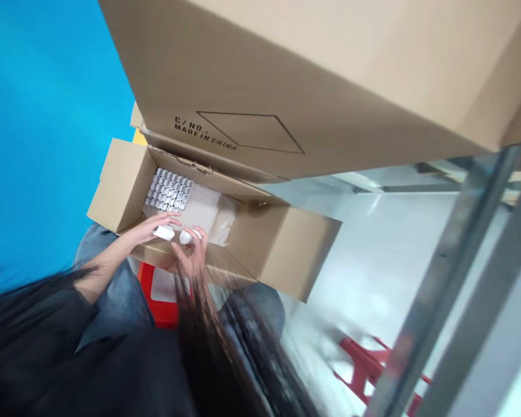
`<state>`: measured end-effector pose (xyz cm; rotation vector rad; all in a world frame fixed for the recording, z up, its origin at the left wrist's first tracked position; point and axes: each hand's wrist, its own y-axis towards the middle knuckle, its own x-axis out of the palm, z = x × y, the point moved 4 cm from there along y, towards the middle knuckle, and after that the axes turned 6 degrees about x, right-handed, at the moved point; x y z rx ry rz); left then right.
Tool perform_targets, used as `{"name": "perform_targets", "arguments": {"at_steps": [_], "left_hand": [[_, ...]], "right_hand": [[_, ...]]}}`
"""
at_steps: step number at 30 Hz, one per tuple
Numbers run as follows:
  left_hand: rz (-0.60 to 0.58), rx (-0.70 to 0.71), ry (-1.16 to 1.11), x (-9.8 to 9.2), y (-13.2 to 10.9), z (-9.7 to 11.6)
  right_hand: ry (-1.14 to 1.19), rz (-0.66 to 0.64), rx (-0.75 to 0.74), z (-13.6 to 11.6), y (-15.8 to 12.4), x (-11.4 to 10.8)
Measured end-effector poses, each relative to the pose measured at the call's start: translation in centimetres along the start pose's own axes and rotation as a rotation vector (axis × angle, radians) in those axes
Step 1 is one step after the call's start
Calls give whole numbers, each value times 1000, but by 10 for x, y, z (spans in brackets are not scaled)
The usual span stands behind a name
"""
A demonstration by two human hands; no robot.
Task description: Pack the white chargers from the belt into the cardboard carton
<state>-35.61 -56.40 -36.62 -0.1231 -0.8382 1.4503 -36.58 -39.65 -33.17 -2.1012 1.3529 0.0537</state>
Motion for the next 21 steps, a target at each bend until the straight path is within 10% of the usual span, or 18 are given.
{"name": "perform_targets", "arguments": {"at_steps": [9,21], "left_hand": [[2,163,-253,-15,-2,26],[236,-67,-467,-18,8,6]], "right_hand": [[607,-88,189,-16,-3,0],[709,-113,330,5,4,18]]}}
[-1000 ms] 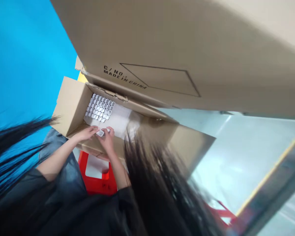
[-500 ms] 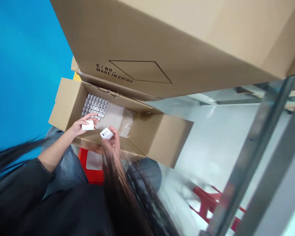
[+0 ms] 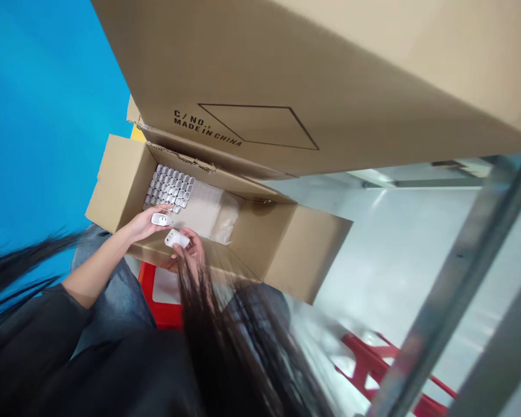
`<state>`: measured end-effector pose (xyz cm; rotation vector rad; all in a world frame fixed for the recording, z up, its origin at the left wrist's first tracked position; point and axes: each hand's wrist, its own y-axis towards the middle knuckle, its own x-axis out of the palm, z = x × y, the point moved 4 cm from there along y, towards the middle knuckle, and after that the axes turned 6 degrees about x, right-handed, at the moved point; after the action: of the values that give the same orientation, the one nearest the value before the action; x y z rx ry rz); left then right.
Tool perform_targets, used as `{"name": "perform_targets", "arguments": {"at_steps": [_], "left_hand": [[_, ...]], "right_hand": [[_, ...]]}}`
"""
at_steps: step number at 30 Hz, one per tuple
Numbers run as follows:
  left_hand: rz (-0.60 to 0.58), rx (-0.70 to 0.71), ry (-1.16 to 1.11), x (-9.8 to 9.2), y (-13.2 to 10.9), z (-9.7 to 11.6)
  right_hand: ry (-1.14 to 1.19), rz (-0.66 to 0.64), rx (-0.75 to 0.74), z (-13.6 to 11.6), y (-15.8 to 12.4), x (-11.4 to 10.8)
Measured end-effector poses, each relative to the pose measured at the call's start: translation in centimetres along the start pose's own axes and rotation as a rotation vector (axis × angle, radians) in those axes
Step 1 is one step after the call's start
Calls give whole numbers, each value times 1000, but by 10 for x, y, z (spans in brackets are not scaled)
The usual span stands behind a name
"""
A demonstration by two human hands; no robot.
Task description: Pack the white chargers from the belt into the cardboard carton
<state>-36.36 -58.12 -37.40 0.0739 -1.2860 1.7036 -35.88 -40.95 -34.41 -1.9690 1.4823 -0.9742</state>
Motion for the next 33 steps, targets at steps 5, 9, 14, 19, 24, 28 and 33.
{"name": "perform_targets", "arguments": {"at_steps": [5,9,14,19,24,28,33], "left_hand": [[-14,60,102,-2,3,-7],[20,125,215,-5,6,-9],[33,175,218,-8,7,-8],[0,334,336,-5,4,-9],[-15,515,608,3,0,-12],[-60,497,827,8,-3,-25],[-191,263,1282,1,-5,-49]], "right_hand": [[-338,47,-221,-6,-4,10],[-560,49,-429,-13,-5,24],[-438,208,-294,2,8,15],[38,364,-17,12,21,17],[466,281,50,10,17,42],[396,362,31,30,22,27],[-29,417,129,58,67,-24]]}}
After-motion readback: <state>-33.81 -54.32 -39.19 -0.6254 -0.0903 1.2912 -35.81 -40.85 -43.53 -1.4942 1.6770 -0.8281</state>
